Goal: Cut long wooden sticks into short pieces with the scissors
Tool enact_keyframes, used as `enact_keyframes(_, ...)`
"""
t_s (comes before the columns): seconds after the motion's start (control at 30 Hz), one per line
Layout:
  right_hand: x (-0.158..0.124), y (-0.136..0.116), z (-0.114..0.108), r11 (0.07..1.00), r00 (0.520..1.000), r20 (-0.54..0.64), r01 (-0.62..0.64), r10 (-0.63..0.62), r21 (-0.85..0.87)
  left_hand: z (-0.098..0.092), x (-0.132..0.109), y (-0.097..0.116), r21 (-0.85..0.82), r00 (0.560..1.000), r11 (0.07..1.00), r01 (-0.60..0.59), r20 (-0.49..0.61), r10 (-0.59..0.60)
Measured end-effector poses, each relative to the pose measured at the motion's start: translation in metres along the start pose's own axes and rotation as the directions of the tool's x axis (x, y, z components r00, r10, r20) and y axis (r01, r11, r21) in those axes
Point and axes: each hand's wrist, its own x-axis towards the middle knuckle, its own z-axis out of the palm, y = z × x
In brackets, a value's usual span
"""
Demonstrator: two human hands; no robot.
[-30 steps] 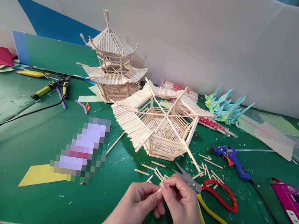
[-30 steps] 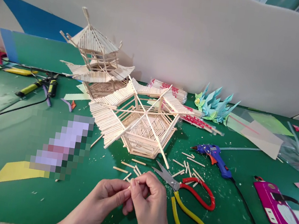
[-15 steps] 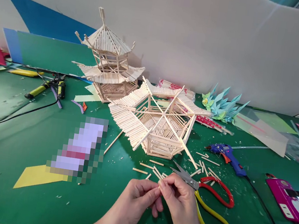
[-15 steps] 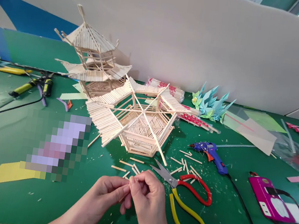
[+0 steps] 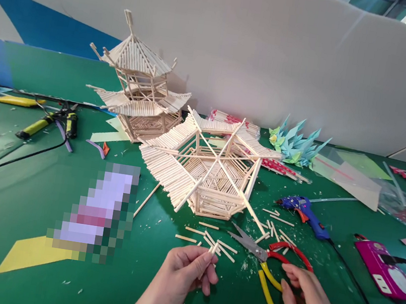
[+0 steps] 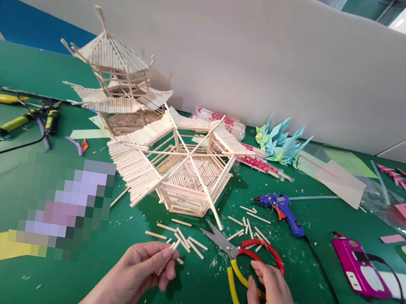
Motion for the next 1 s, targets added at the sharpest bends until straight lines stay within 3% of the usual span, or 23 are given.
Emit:
enact_keyframes(0.23,0.006,0.02,-0.004,0.97,0.995,0.016,0.1,-0.099,-0.222,-0.009,-0.004,0.003,0.072,0.994,0.993,-0.091,-0.052,0.095)
enact_keyframes(0.37,0.021,0.023,-0.006,0.914,0.978,0.071,0.207,-0.195,-0.349,-0.014,-0.007,0.001,0.072,0.995,0.994,-0.081,-0.056,0.085)
enact_keyframes(0.5,0.033,0.018,-0.007,0.866,0.947,0.118,0.322,-0.3,-0.381,-0.014,-0.009,0.001,0.078,0.993,0.992,-0.102,-0.055,0.106)
enact_keyframes(0.67,0.029,0.019,-0.018,0.889,0.95,0.05,0.306,-0.308,-0.341,-0.014,-0.009,0.002,0.088,0.989,0.988,-0.13,-0.059,0.135)
enact_keyframes(0.8,0.014,0.028,-0.033,0.967,0.981,0.048,0.194,-0.189,-0.164,-0.014,-0.008,-0.001,0.097,0.99,0.987,-0.131,-0.048,0.136)
enact_keyframes(0.9,0.001,0.021,-0.036,0.991,0.976,0.219,-0.025,-0.004,0.13,-0.013,-0.008,0.0,0.084,0.989,0.987,-0.137,-0.05,0.142)
enact_keyframes(0.97,-0.006,0.007,-0.033,0.903,0.92,0.379,-0.241,0.097,0.355,-0.012,-0.009,0.003,0.078,0.987,0.986,-0.147,-0.058,0.152)
enact_keyframes(1.0,-0.008,-0.001,-0.031,0.811,0.876,0.464,-0.362,0.128,0.459,-0.012,-0.009,0.004,0.085,0.985,0.984,-0.158,-0.064,0.163)
